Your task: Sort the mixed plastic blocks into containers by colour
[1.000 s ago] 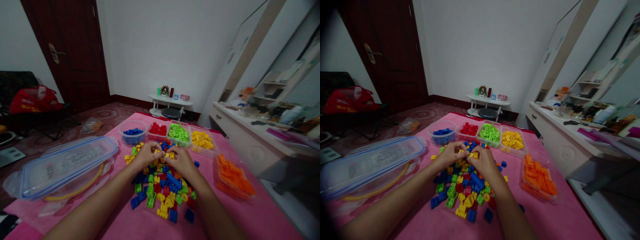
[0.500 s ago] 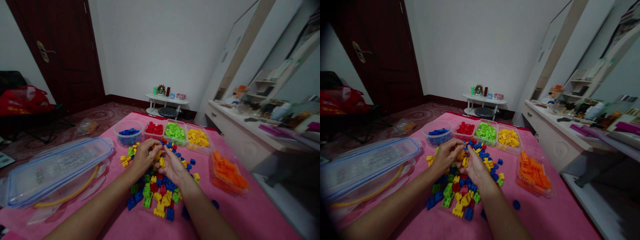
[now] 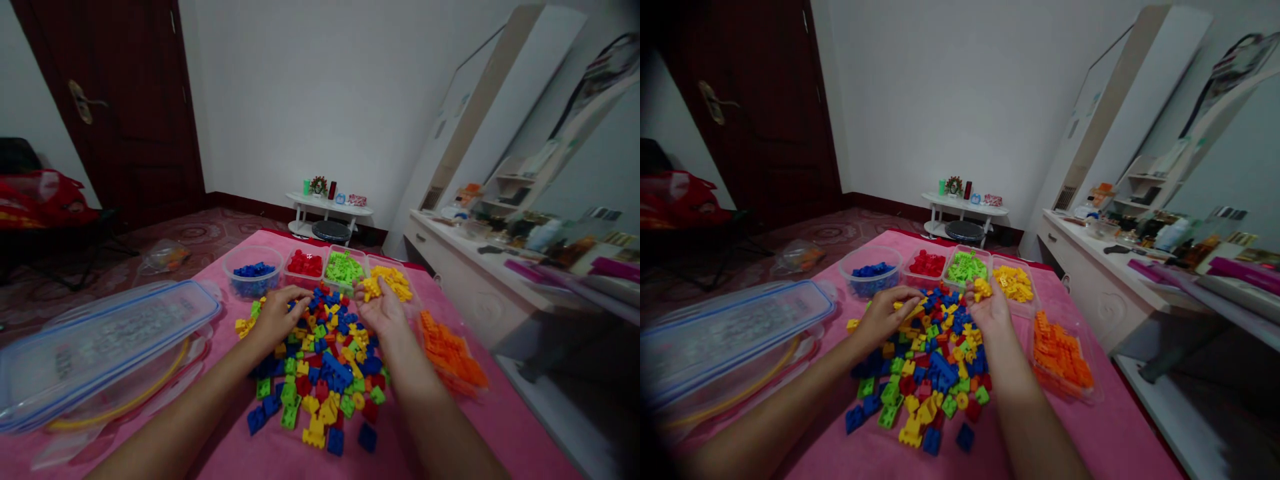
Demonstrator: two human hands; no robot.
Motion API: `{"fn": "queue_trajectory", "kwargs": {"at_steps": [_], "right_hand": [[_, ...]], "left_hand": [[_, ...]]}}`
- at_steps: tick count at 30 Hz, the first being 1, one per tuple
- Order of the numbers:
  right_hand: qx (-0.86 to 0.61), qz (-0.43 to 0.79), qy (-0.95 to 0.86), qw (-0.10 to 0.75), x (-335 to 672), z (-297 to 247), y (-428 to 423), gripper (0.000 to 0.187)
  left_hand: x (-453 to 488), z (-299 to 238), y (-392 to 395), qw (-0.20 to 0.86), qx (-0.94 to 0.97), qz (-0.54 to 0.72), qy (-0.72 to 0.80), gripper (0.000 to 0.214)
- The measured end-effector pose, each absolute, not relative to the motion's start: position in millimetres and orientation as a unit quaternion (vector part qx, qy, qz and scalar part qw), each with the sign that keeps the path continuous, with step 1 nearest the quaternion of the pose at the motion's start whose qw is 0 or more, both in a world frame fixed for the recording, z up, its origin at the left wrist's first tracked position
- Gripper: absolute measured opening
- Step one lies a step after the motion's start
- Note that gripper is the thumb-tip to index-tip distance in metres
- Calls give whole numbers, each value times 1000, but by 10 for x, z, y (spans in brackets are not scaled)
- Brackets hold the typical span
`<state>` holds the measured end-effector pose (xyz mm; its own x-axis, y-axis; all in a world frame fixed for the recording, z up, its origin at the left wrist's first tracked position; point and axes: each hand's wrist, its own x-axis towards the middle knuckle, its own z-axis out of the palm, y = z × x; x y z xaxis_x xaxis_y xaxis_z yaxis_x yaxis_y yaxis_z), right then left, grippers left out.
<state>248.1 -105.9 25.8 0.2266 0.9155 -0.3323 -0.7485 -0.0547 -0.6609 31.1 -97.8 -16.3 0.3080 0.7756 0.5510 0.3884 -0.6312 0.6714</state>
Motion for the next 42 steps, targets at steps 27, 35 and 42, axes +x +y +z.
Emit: {"fn": "queue_trajectory", "kwargs": {"at_steps": [27, 35, 42], "right_hand": [[-632, 105, -747, 179, 1979, -333, -1227, 10], [-611, 81, -761, 203, 1993, -88, -1385, 14], [-636, 28, -771, 24, 1653, 3, -1602, 20]], "left_hand": [[87, -110, -989, 169, 862, 130, 459, 22], [199, -238, -1022, 116, 865, 148, 466, 36], [60, -125, -948, 149, 863, 149, 459, 26]]}}
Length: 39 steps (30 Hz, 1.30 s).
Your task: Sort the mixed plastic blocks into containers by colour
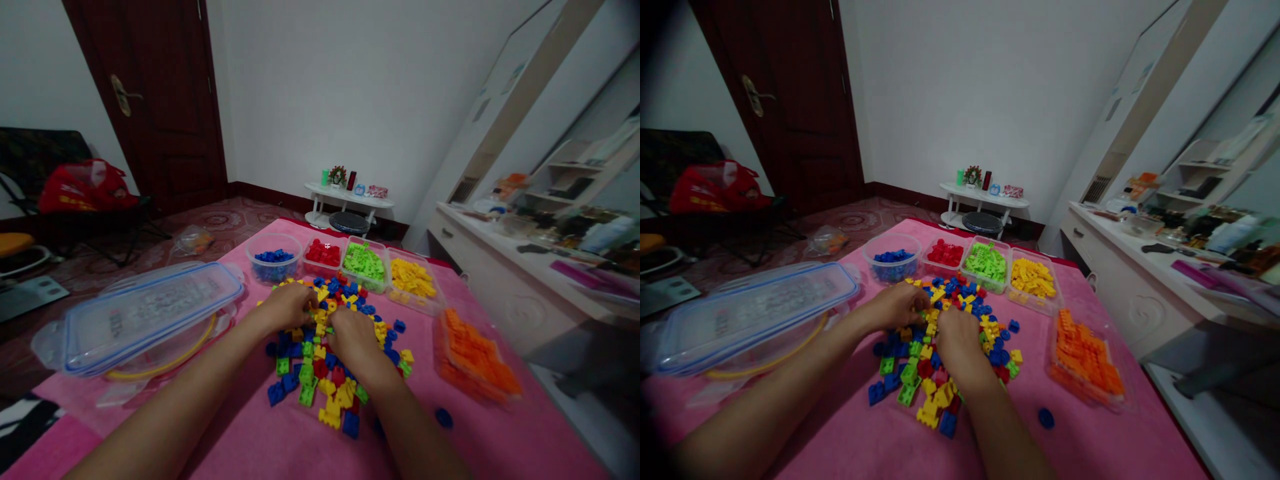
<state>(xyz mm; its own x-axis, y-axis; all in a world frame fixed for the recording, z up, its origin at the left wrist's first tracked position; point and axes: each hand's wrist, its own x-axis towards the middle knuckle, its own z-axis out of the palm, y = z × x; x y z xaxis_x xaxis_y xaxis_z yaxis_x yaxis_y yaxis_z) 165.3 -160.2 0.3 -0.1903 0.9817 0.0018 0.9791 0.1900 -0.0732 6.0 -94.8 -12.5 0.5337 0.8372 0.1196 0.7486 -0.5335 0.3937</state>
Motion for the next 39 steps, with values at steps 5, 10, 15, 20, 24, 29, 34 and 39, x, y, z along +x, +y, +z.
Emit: {"fn": "queue_trajectory", "kwargs": {"at_steps": [5, 10, 15, 20, 24, 29, 34, 39], "right_hand": [[-644, 24, -763, 53, 1692, -59, -1555, 20], [-637, 99, -725, 243, 1905, -87, -1412, 20], [-553, 353, -564, 501, 1922, -118, -1318, 22], [-379, 667, -297, 569, 1763, -81, -1394, 19], [-268, 787, -182, 524, 1702, -19, -1426, 19], [-273, 790, -145, 529, 1787, -58, -1385, 21], [-383, 689, -135, 601, 2026, 91, -1044, 26], [-481, 549, -164, 663, 2352, 448, -425, 28]], "left_hand": [[-3, -98, -890, 158, 850, 184, 467, 22], [45, -36, -869, 199, 816, 312, 445, 20], [139, 107, -943, 266, 753, 453, 397, 21], [220, 134, -1030, 337, 735, 482, 337, 24], [273, 139, -1101, 347, 749, 454, 335, 25], [265, 157, -1099, 327, 749, 458, 349, 24], [215, 147, -1025, 304, 742, 478, 358, 17], [197, 165, -1034, 270, 769, 452, 362, 16]]}}
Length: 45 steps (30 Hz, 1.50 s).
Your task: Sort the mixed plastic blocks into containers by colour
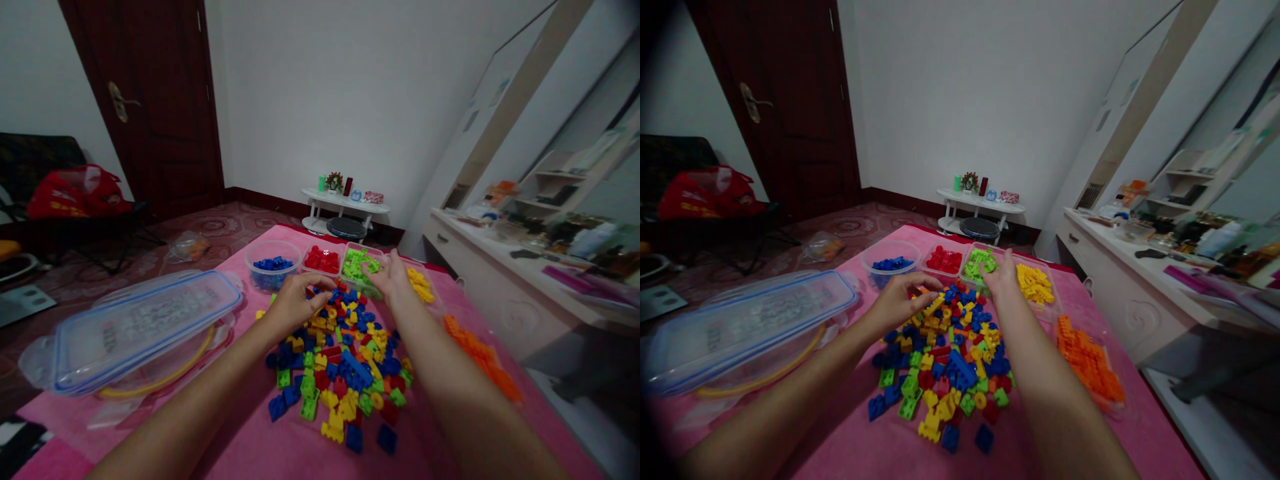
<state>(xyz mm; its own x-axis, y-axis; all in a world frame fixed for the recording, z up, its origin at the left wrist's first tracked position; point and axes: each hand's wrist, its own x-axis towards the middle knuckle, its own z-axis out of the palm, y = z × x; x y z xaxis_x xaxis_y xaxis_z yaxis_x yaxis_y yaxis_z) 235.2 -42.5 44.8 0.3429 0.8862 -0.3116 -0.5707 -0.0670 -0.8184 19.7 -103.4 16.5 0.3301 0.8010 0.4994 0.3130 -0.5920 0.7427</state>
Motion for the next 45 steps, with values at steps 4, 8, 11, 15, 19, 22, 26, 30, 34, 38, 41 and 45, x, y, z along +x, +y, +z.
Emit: {"fn": "queue_trajectory", "kwargs": {"at_steps": [4, 8, 11, 15, 19, 22, 26, 30, 34, 38, 41, 45], "right_hand": [[-602, 347, -339, 634, 2432, 407, -319, 30], [-560, 298, -529, 563, 2141, 151, -875, 26], [-467, 213, -751, 415, 1845, 20, -1583, 25], [-332, 123, -920, 169, 1640, -104, -2288, 47], [-320, 28, -941, 105, 1719, -286, -2269, 42], [-407, -45, -905, 117, 1867, -328, -1994, 32], [-479, -82, -862, 146, 1856, -150, -1732, 32], [-437, -60, -876, 194, 1402, 1, -1579, 30], [-362, -38, -917, 162, 812, -119, -1358, 33], [-382, -55, -918, 87, 538, -289, -1160, 39], [-422, -70, -903, 46, 620, -269, -1112, 35], [-485, -82, -871, 17, 985, -73, -1139, 29]], "left_hand": [[170, 171, -1034, 258, 801, 402, 361, 17], [133, 151, -990, 261, 795, 403, 370, 16], [83, 148, -936, 263, 780, 419, 383, 16], [-19, 164, -860, 270, 742, 450, 418, 18], [-149, 203, -801, 269, 720, 479, 424, 20], [-244, 257, -776, 268, 697, 508, 430, 20], [-322, 317, -754, 283, 659, 556, 419, 20], [-339, 331, -735, 301, 623, 598, 405, 20], [-332, 352, -749, 310, 609, 610, 402, 20], [-327, 380, -777, 299, 619, 605, 401, 18], [-313, 367, -779, 285, 628, 600, 405, 18], [-268, 311, -772, 267, 651, 583, 406, 18]]}}
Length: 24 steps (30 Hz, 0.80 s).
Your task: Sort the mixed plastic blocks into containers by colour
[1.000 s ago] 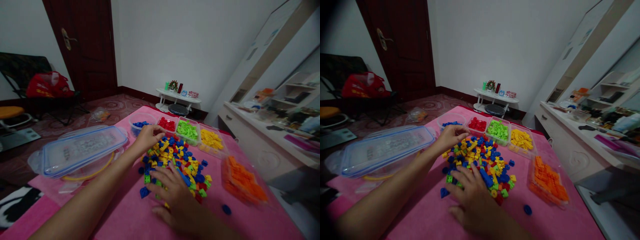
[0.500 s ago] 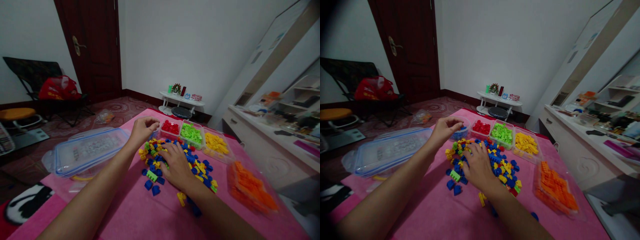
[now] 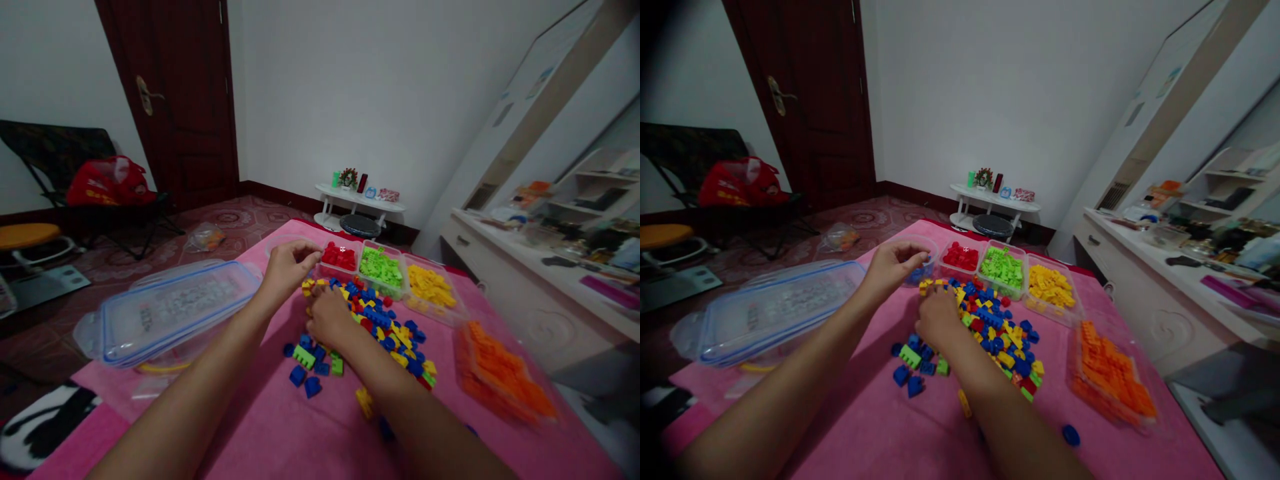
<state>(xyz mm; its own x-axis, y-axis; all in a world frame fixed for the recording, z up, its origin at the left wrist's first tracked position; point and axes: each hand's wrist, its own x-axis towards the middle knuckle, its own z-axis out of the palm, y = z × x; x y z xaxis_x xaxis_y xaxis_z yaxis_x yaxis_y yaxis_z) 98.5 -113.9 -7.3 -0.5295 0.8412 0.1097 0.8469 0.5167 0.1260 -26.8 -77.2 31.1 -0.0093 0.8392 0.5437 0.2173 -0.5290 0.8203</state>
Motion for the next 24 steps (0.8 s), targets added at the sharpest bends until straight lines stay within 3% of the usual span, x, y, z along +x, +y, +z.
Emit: {"fn": "queue_trajectory", "kwargs": {"at_steps": [4, 8, 11, 15, 19, 24], "right_hand": [[-538, -50, -841, 23, 1448, 121, -1197, 22], [-584, 62, -808, 42, 1849, 181, -1268, 21], [-578, 130, -796, 120, 2083, 167, -1287, 25], [-598, 119, -759, 229, 2358, 196, -1266, 24], [-634, 126, -737, 198, 2545, 207, -1264, 23], [-651, 96, -742, 132, 2536, 12, -1258, 37]], "left_hand": [[-204, 276, -804, 257, 683, 543, 416, 17], [-150, 229, -828, 246, 729, 477, 425, 18], [-117, 136, -805, 230, 768, 417, 429, 19], [-54, -15, -769, 233, 790, 375, 426, 20], [50, -84, -813, 244, 805, 343, 418, 20], [159, -109, -930, 268, 851, 259, 370, 18]]}}
